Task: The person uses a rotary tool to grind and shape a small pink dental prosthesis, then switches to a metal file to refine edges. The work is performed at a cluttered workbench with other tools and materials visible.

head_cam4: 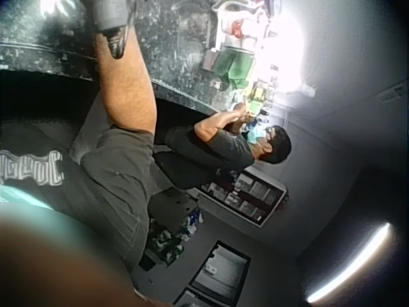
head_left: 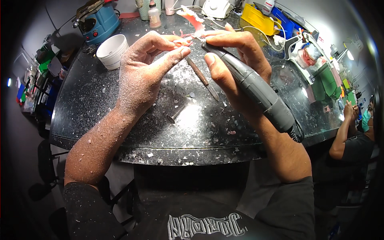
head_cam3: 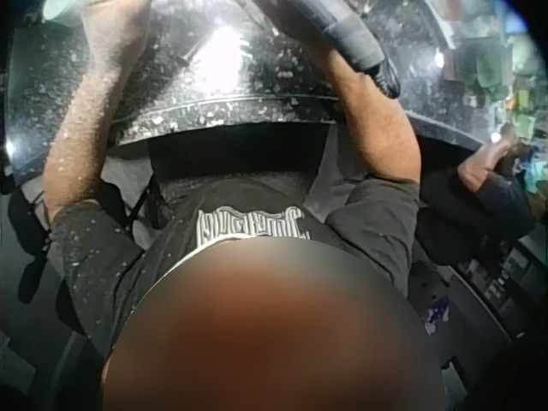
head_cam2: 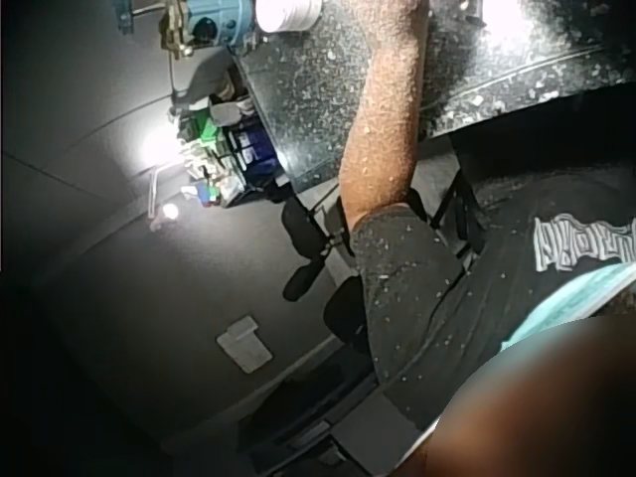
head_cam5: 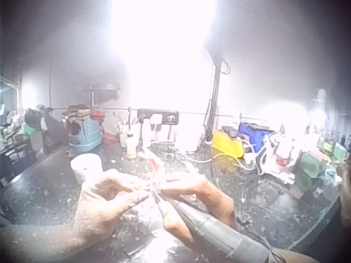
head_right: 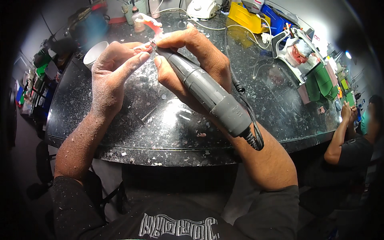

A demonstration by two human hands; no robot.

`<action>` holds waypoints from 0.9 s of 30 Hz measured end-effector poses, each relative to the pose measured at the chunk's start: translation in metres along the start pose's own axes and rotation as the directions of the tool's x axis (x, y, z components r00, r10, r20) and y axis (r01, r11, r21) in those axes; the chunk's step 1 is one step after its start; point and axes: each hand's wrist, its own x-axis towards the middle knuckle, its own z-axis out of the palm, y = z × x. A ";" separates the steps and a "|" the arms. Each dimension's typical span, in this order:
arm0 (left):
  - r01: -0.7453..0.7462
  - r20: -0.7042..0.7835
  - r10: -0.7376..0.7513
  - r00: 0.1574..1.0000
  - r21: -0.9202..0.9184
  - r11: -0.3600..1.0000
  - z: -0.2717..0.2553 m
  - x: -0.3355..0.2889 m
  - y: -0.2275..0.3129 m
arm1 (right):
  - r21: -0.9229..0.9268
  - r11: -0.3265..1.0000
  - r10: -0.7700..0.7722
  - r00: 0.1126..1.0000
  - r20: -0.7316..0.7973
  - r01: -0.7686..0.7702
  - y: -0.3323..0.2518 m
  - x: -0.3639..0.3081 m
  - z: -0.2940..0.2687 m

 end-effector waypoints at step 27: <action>0.151 0.038 -0.146 0.989 -0.252 0.956 -0.003 0.002 -0.006 | 0.012 1.000 0.011 0.997 0.070 -0.012 0.003 -0.001 -0.003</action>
